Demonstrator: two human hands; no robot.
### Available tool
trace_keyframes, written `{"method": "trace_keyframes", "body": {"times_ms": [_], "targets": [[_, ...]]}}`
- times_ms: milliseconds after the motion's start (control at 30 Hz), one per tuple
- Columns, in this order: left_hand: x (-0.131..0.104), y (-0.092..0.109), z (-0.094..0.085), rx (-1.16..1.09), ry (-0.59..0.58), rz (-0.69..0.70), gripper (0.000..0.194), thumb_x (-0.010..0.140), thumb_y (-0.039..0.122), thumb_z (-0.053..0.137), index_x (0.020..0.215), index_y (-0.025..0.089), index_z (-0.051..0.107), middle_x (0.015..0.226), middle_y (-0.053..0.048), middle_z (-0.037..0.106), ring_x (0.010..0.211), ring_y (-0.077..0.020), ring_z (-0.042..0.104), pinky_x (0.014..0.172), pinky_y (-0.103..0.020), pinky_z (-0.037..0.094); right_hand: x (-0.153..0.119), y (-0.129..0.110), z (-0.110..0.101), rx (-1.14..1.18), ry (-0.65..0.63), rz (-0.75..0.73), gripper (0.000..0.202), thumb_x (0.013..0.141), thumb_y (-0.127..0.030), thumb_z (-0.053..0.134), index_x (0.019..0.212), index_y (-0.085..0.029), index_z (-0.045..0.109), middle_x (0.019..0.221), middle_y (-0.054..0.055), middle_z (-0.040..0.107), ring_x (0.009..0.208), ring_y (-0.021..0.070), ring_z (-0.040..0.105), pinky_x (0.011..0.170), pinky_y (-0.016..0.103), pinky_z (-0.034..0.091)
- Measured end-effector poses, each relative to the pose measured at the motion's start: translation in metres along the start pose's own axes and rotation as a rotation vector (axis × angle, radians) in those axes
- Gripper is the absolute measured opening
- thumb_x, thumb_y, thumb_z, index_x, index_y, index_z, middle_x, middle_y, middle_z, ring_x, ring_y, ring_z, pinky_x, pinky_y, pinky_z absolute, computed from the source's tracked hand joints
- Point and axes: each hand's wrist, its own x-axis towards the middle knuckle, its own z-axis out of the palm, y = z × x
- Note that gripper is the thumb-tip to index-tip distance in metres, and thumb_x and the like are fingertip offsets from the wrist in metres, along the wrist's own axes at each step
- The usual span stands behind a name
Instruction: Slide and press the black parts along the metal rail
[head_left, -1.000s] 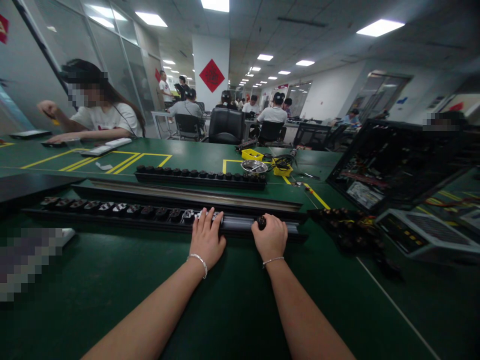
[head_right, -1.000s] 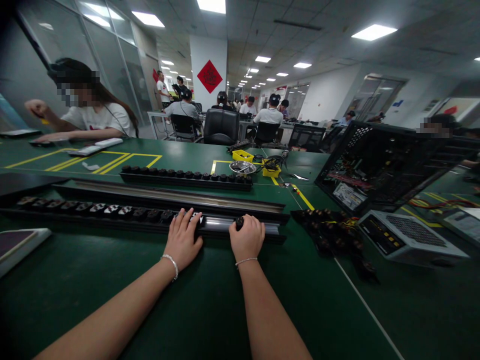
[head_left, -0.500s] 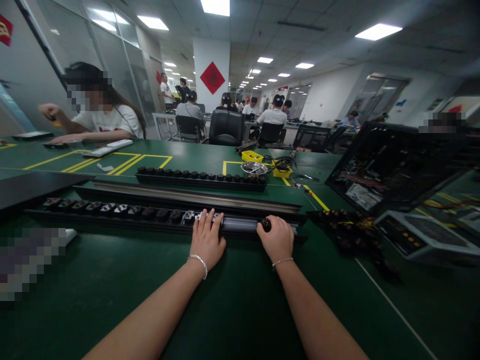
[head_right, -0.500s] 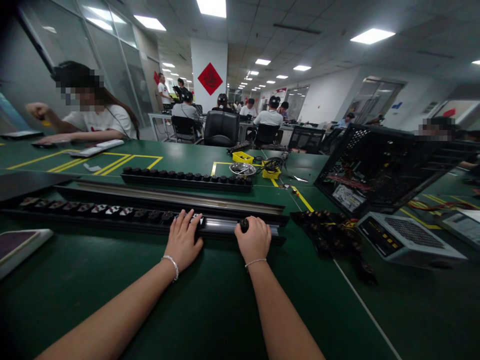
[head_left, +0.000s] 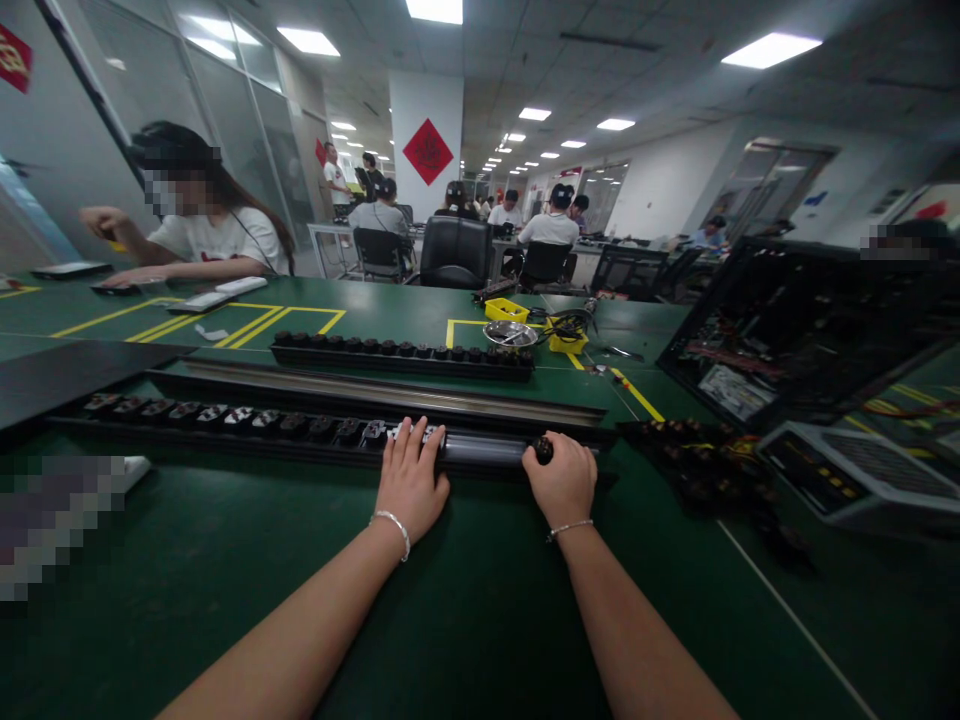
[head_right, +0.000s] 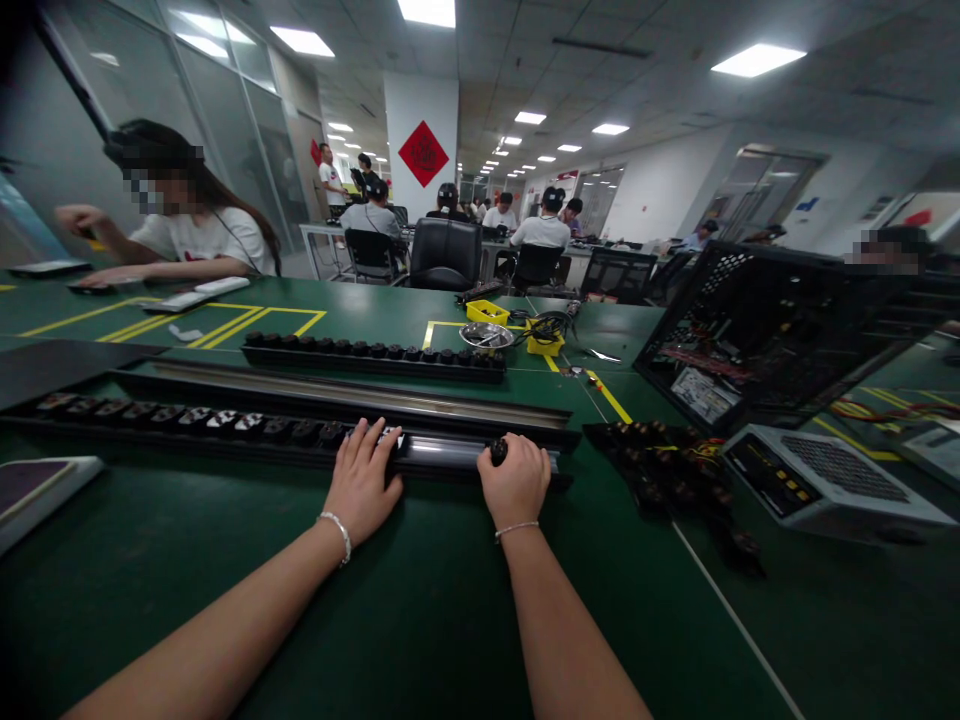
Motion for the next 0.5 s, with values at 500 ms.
{"method": "trace_keyframes", "body": {"times_ms": [500], "targets": [[0.0006,-0.0033,-0.0002,-0.066,-0.029,0.056,0.063,0.075,0.019,0.052,0.136,0.018,0.037,0.148,-0.011,0.032,0.14,-0.0297,0.014,0.112,-0.054,0.021,0.0063,0.006,0.001,0.027,0.014,0.009,0.027,0.072,-0.03,0.051,0.09,-0.015,0.064,0.093,0.009,0.067,0.096,0.0238,0.056,0.101,0.044,0.025]]}}
